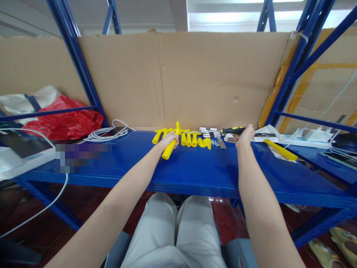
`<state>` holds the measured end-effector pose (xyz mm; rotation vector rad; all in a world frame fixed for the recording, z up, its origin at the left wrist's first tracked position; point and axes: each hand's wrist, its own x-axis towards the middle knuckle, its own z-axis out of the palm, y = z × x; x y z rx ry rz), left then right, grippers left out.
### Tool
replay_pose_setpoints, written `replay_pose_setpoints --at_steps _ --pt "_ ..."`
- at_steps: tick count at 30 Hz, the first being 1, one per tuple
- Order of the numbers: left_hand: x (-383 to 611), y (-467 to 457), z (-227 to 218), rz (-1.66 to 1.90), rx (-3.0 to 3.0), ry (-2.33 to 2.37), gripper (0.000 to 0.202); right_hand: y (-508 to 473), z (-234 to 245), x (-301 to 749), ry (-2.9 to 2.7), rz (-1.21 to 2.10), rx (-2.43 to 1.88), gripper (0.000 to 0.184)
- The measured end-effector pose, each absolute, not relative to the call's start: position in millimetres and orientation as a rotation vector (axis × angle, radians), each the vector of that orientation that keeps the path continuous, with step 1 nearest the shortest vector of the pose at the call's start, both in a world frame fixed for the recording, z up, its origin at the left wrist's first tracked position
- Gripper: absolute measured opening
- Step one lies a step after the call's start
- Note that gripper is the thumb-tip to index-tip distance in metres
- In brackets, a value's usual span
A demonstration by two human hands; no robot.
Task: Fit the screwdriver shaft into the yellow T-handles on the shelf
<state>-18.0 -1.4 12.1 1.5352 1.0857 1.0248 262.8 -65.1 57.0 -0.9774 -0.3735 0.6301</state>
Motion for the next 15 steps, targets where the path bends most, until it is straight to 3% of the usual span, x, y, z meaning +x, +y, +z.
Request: replay_pose_setpoints --at_steps 15 --pt "-18 -1 13 1.01 1.53 1.082 0.027 -60 57 263 -0.38 0.561 -1.012 0.02"
